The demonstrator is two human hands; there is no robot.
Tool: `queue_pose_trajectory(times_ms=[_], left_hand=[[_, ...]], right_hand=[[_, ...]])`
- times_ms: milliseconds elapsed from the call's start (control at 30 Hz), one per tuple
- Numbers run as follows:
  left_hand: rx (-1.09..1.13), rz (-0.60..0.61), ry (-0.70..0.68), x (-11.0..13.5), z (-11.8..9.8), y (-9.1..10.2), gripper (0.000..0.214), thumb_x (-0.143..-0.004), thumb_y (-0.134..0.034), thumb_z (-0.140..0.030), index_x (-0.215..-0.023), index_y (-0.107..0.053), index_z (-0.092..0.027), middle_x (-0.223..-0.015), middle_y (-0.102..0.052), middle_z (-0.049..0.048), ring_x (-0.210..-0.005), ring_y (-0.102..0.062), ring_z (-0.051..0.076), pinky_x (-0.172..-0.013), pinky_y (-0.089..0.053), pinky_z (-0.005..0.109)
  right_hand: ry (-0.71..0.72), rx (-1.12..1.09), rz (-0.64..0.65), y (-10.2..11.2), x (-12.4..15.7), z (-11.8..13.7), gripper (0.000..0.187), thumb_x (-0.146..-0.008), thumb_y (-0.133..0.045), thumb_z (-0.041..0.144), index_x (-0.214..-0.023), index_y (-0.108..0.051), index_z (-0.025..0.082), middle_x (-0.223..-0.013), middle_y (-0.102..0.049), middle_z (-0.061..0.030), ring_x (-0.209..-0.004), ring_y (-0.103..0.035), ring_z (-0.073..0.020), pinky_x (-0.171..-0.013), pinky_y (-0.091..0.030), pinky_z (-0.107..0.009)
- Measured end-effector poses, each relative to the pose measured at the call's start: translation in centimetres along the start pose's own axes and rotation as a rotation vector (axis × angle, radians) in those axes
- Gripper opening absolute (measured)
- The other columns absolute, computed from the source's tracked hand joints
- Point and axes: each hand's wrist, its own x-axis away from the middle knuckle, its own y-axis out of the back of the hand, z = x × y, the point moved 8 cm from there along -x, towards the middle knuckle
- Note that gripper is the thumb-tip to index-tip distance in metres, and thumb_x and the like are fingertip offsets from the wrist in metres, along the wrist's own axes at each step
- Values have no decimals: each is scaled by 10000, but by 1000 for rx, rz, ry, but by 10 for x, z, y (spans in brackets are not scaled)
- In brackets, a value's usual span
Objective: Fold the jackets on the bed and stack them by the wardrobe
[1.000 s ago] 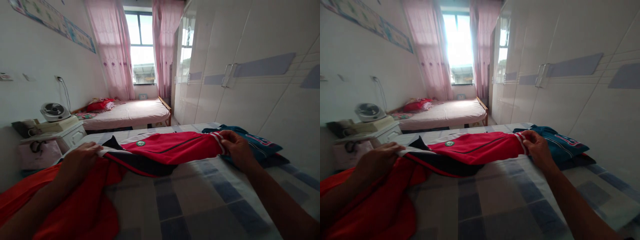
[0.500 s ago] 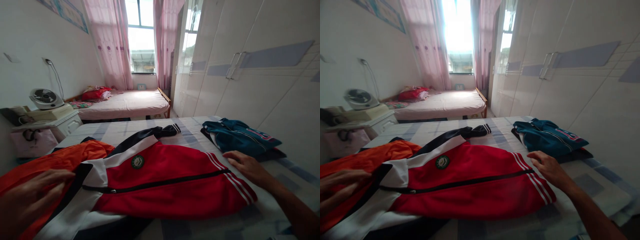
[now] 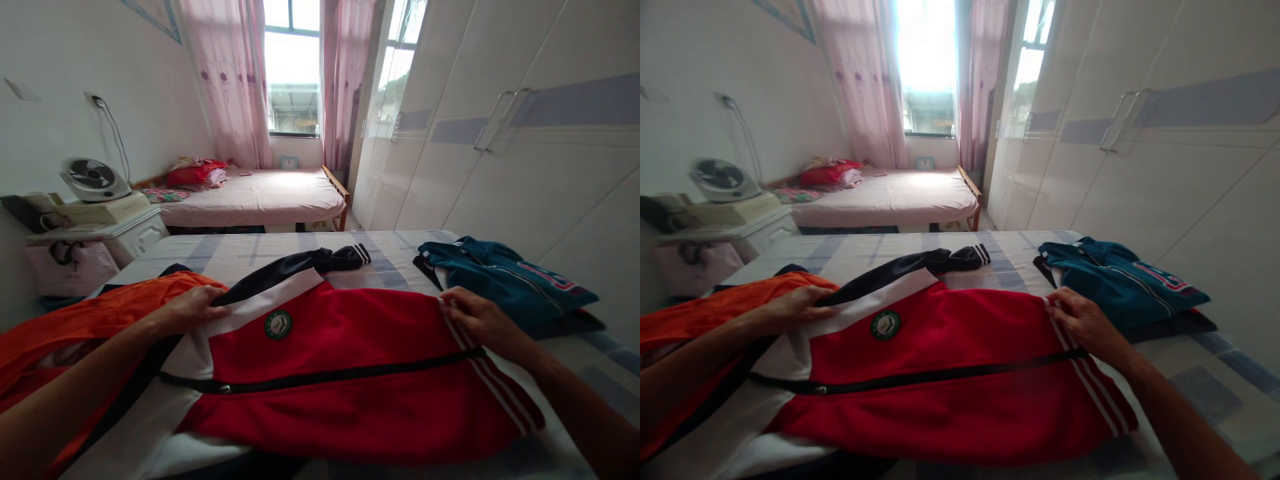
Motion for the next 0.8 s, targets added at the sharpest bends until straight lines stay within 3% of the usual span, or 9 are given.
queue_pose_trajectory(times_ms=[100,167,267,367,500,600,667,733,800], left_hand=[[351,96,40,8,2,13,442,-794,-486,-516,-957,-663,-145,-823,-716,-13,-741,-642,176,-647,-501,234],[433,-95,139,6,13,45,508,-777,-503,-543,-1016,-636,-115,-802,-708,-9,-719,-628,178,-638,-509,252],[290,-443,197,-8,19,95,547,-809,-455,-517,-1093,-606,-76,-866,-684,6,-761,-607,170,-732,-507,286],[72,-499,232,-30,19,104,593,-870,-345,-467,-1245,-517,-40,-954,-644,59,-836,-603,201,-832,-481,364],[12,-481,115,-20,13,77,574,-847,-378,-404,-1273,-493,-38,-1148,-591,147,-1002,-586,248,-928,-444,377],[23,-328,-212,24,-15,27,451,-829,-462,-435,-1204,-584,-215,-1270,-568,76,-1152,-536,236,-997,-415,327],[-47,-155,-417,61,-40,-16,531,-783,-564,-420,-1306,-482,-377,-1412,-461,-8,-1280,-436,234,-1042,-386,330],[-140,-127,-561,90,-64,-47,706,-702,-644,-386,-1359,-393,-432,-1437,-432,-19,-1330,-368,281,-1094,-316,428],[-212,-140,-628,101,-85,-70,697,-698,-627,-283,-1349,-416,-419,-1373,-512,9,-1296,-414,303,-1104,-273,492]], right_hand=[[-45,-33,-112,32,-5,5,357,-804,-495,547,-921,-626,237,-792,-666,-21,-701,-597,-194,-610,-451,-280],[-6,58,-252,55,-26,15,337,-815,-496,529,-913,-629,235,-796,-667,-31,-707,-588,-193,-654,-440,-288],[35,179,-446,72,-75,31,312,-852,-469,455,-965,-630,213,-860,-668,-60,-770,-583,-196,-762,-430,-309],[-26,172,-525,63,-119,28,335,-845,-472,335,-1093,-597,147,-1017,-643,-113,-855,-595,-206,-820,-446,-326],[18,155,-449,22,-115,17,442,-808,-495,309,-1205,-532,117,-1172,-573,-157,-935,-606,-239,-857,-468,-370],[141,160,-378,-4,-62,13,401,-850,-450,367,-1190,-540,174,-1193,-573,-123,-1072,-565,-255,-946,-427,-393],[194,176,-295,-18,-23,12,396,-859,-453,403,-1192,-540,207,-1230,-566,-104,-1160,-517,-258,-1002,-384,-402],[232,224,-172,-33,7,11,448,-832,-508,430,-1239,-521,244,-1294,-539,-86,-1227,-467,-263,-1029,-356,-417],[280,293,-55,-48,24,9,538,-788,-572,420,-1299,-486,273,-1355,-500,-74,-1263,-433,-271,-1031,-350,-440]])
